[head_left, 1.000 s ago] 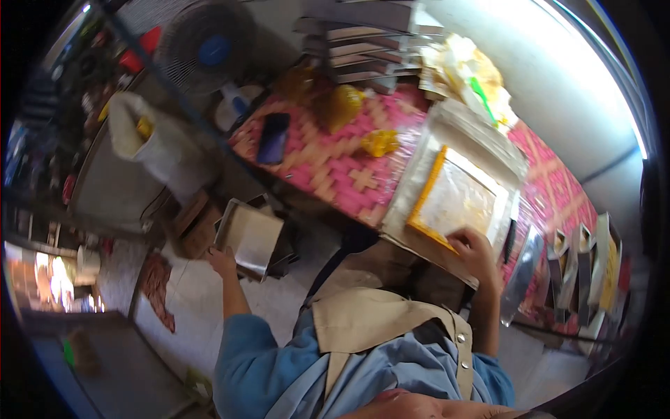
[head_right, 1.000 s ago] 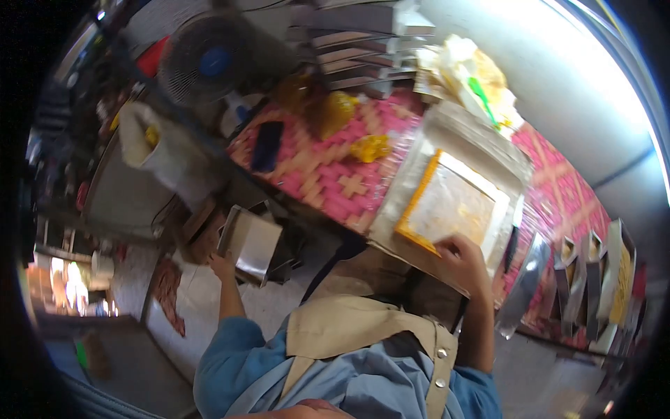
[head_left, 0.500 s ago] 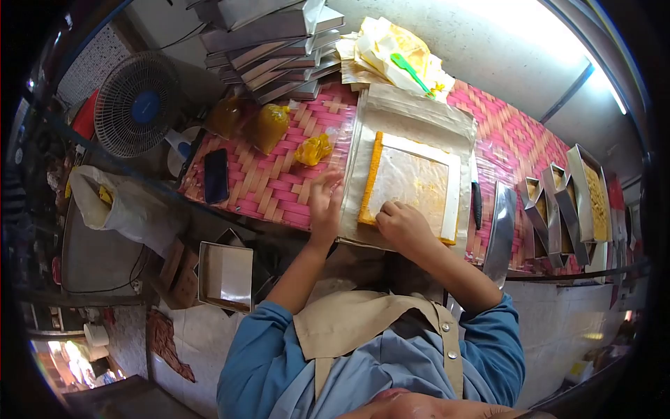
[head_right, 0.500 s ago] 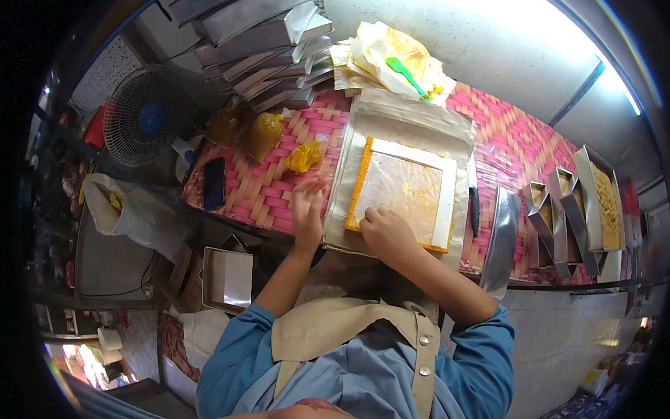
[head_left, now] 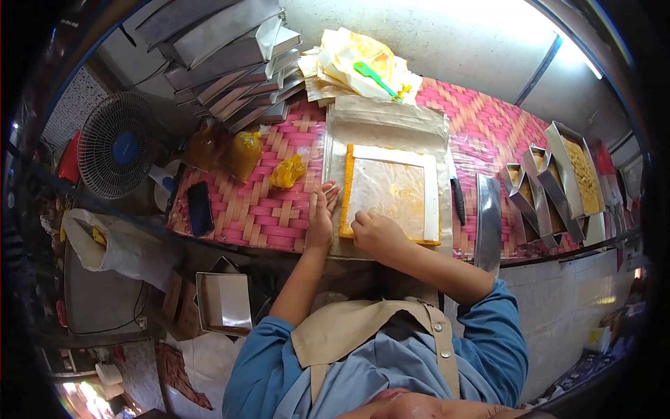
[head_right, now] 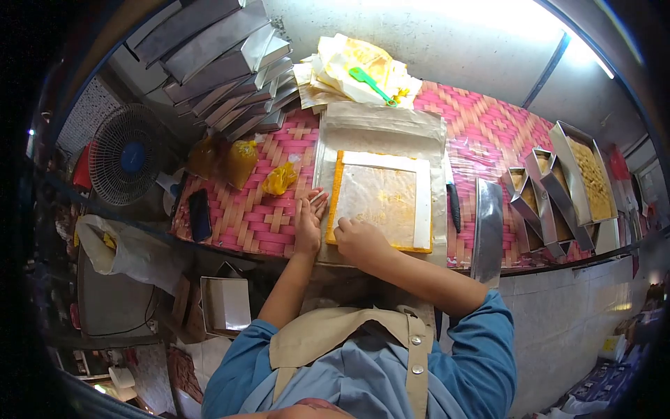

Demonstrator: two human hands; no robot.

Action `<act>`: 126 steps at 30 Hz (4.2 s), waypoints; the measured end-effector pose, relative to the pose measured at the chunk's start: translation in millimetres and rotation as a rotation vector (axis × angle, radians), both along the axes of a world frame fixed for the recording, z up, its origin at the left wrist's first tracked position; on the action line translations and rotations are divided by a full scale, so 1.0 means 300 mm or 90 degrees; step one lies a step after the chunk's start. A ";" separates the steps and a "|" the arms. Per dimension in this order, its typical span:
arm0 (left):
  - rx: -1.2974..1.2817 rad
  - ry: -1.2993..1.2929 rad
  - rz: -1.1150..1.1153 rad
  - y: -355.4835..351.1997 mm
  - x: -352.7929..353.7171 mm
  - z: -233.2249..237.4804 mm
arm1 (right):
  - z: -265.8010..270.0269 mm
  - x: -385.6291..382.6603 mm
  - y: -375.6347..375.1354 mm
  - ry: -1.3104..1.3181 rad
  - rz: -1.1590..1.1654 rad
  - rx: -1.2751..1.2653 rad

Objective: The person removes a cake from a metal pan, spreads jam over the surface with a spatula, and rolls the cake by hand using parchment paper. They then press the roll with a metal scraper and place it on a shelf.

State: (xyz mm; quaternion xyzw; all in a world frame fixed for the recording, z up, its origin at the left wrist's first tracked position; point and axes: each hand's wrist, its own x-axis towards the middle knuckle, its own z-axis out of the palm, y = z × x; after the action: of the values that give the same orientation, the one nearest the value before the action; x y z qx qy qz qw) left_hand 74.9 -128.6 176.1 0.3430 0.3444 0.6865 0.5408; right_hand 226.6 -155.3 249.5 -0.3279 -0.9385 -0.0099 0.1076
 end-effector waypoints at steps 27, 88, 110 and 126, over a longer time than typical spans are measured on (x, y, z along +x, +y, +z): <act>0.004 0.020 -0.028 0.004 -0.007 -0.018 | -0.003 0.000 0.010 0.037 0.018 0.017; 0.027 0.196 0.016 -0.015 0.014 -0.008 | 0.264 -0.116 1.234 0.373 -0.142 0.545; 0.055 0.956 0.058 0.292 -0.207 0.505 | 0.221 0.079 0.173 0.550 -0.242 -0.576; 0.460 0.789 0.037 0.110 0.245 0.583 | 0.240 0.215 0.135 0.812 -0.122 -0.658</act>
State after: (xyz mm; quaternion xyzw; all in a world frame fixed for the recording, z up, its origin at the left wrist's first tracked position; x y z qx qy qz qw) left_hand 148.5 -95.7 351.1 0.8181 0.3481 0.4507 0.0802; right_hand 291.1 -114.8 321.6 -0.3574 -0.5514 0.6017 0.4541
